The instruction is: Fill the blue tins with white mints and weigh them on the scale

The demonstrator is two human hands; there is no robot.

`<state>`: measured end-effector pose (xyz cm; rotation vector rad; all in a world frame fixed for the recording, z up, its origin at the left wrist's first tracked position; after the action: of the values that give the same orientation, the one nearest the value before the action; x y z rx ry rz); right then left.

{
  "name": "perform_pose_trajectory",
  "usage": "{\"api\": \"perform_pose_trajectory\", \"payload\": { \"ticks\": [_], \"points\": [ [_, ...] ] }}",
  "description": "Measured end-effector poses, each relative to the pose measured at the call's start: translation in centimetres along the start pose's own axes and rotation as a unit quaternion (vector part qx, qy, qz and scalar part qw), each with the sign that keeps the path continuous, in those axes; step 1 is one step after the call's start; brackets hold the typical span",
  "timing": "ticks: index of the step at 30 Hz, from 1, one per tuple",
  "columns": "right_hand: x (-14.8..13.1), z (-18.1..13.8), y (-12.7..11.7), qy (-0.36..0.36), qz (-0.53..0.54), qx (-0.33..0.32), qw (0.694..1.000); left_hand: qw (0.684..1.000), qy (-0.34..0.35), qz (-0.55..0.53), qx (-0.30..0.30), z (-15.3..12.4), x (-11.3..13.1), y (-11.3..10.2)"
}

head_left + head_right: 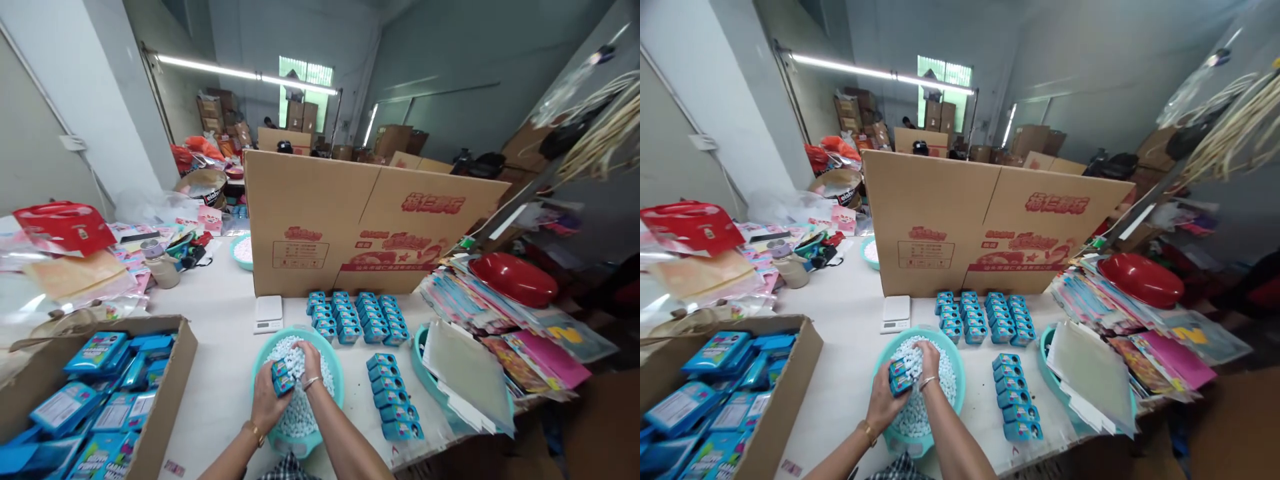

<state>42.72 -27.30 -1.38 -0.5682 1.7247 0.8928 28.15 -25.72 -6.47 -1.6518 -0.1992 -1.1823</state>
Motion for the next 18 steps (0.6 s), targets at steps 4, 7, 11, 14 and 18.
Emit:
{"api": "perform_pose_trajectory", "payload": {
  "ticks": [4,7,11,14,18],
  "points": [
    [-0.6,-0.6,0.8,-0.008,-0.003,0.013,1.0,1.0,-0.008,0.021,-0.004,0.3,0.0,0.1],
    [-0.5,-1.0,0.9,-0.01,-0.003,0.012,1.0,0.999,-0.005,0.036,-0.011,0.3,-0.2,0.4],
    [-0.1,-1.2,0.8,-0.016,-0.005,0.011,1.0,0.998,-0.005,0.053,-0.02,0.3,-0.7,0.9],
    [0.5,-1.6,1.1,-0.006,-0.014,-0.003,1.0,0.998,-0.017,0.061,-0.032,0.2,-0.8,1.0],
    [2.0,-2.0,0.4,0.008,-0.029,-0.063,0.998,0.992,-0.029,0.089,-0.083,0.2,-0.3,0.3]
  ]
}}
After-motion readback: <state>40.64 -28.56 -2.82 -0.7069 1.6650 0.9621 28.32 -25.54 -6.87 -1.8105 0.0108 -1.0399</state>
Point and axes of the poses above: each hand's wrist, its own z-axis towards the middle knuckle, its own y-axis out of the palm, x = y × z, the point moved 1 cm from there along z, towards the middle knuckle, and after that the axes turned 13 degrees about -x, right-handed, at the moved point
